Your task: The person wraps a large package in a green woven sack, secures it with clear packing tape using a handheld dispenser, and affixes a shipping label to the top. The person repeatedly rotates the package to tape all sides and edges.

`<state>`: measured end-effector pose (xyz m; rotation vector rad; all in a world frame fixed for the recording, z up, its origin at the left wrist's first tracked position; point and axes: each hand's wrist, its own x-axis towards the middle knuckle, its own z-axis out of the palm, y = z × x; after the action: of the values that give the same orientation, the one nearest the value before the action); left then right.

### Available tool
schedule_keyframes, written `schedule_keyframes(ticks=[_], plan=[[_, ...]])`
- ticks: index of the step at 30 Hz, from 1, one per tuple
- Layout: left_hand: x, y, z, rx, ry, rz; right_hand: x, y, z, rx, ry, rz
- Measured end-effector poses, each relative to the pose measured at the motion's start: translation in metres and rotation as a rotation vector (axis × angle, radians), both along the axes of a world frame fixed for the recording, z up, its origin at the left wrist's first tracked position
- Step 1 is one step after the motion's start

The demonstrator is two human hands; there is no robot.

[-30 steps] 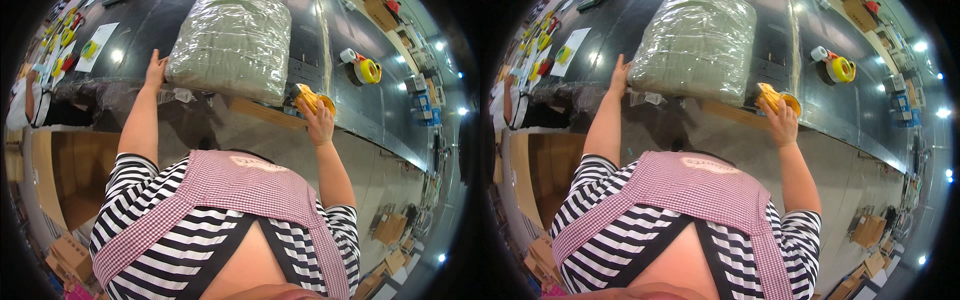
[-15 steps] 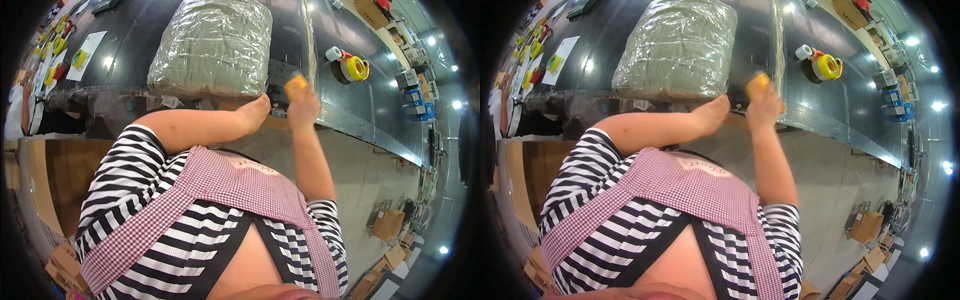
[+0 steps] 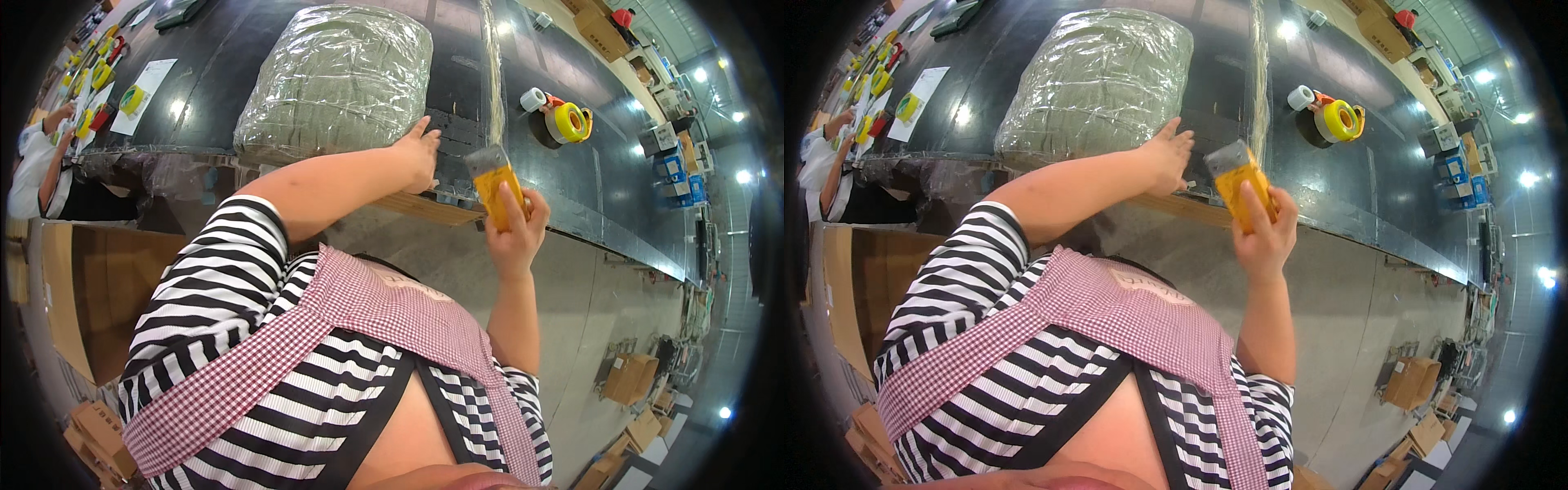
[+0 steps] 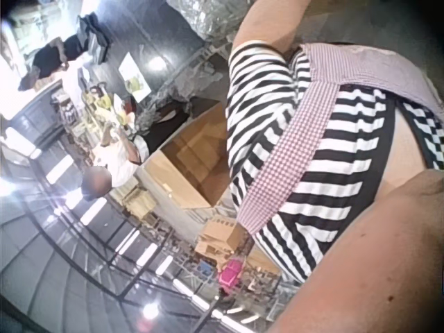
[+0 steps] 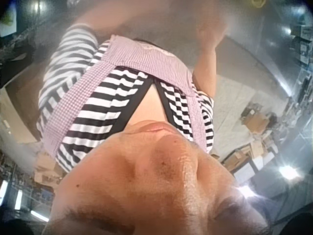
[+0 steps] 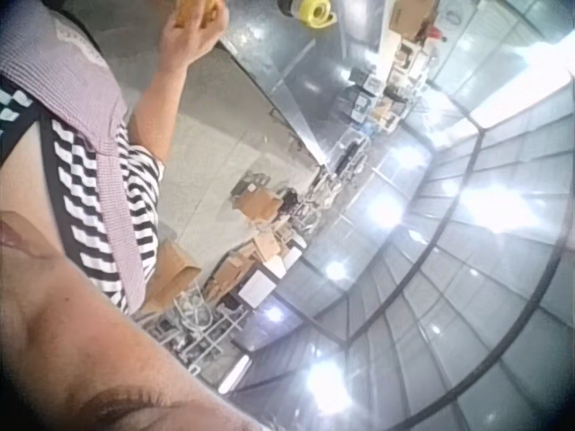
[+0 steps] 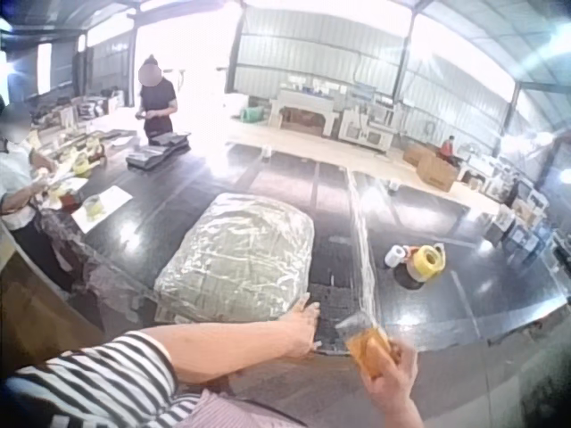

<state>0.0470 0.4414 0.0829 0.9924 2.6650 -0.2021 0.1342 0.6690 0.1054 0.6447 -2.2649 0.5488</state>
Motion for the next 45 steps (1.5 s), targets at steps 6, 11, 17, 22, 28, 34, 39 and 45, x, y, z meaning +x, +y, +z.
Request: schedule_keyframes(ticks=[6, 11, 17, 22, 28, 34, 39, 45], plan=[[0.057, -0.036, 0.021, 1.528, -0.748, 0.416, 0.038, -0.003, -0.011, -0.025, 0.073, 0.155], [0.110, -0.053, 0.015, 1.801, -1.000, 0.690, 0.046, -0.020, -0.022, 0.032, -0.042, 0.254], [0.159, -0.083, -0.051, 1.812, -0.911, 1.003, 0.067, -0.045, -0.041, 0.134, -0.460, 0.412], [0.188, -0.106, -0.070, 1.898, -0.534, 1.017, 0.068, -0.078, -0.046, 0.288, -0.529, 0.516], [0.204, -0.125, -0.101, 2.068, -0.178, 1.039, 0.063, -0.109, -0.048, 0.566, -0.291, 0.630], [0.197, -0.243, -0.175, 1.950, 0.484, 1.264, 0.046, -0.028, -0.080, 0.784, -0.276, 0.416], [0.141, -0.317, -0.217, 2.113, 0.862, 1.327, 0.028, 0.020, -0.082, 0.887, -0.138, 0.158], [0.075, -0.318, -0.207, 2.110, 1.178, 1.391, 0.008, -0.009, -0.089, 0.874, -0.084, 0.063]])
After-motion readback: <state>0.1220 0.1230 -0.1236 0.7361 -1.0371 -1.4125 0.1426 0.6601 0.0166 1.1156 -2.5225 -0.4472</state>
